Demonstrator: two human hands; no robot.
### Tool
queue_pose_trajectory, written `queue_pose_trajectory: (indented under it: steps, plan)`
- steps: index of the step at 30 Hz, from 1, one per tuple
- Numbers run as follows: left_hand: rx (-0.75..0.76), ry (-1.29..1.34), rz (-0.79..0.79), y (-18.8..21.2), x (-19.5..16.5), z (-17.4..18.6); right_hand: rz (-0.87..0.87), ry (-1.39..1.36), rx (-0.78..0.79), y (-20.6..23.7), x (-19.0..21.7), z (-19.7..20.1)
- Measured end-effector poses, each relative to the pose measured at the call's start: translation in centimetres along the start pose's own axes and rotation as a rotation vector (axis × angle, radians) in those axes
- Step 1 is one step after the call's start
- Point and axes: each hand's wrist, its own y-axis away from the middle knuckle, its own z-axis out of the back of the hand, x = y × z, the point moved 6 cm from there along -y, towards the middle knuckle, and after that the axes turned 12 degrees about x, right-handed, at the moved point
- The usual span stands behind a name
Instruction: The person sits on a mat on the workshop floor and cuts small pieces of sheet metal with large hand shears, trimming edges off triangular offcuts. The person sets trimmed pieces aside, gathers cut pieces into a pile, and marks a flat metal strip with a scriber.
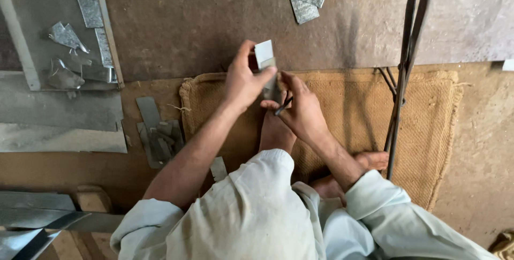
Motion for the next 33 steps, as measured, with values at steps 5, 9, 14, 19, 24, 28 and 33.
queue_pose_trajectory:
  steps: [5,9,14,19,24,28,33]
  plan:
    - [0.338,0.362,-0.112,0.0,-4.0,-0.3,-0.086,-0.561,0.187,1.0,-0.8,0.4]
    - [0.572,0.541,-0.11,0.4,-5.5,-0.5,-0.097,-0.88,0.241,2.1,-0.8,1.3]
    - [0.568,0.674,-0.048,0.2,-5.7,-1.0,-0.08,-0.692,0.19,2.7,-0.4,2.3]
    - [0.596,0.748,-0.045,-0.2,-5.8,-1.1,-0.111,-0.613,0.139,2.9,-0.8,2.8]
    - [0.611,0.649,-0.197,-0.6,-7.1,-1.9,-0.104,-0.338,-0.066,2.8,-1.1,4.2]
    - [0.227,0.069,-0.19,-1.4,-7.1,-3.7,-0.058,0.025,-0.281,2.2,-0.4,5.7]
    - [0.19,0.139,-0.14,-3.8,-4.4,-5.0,-0.069,0.277,-0.344,1.7,0.0,6.5]
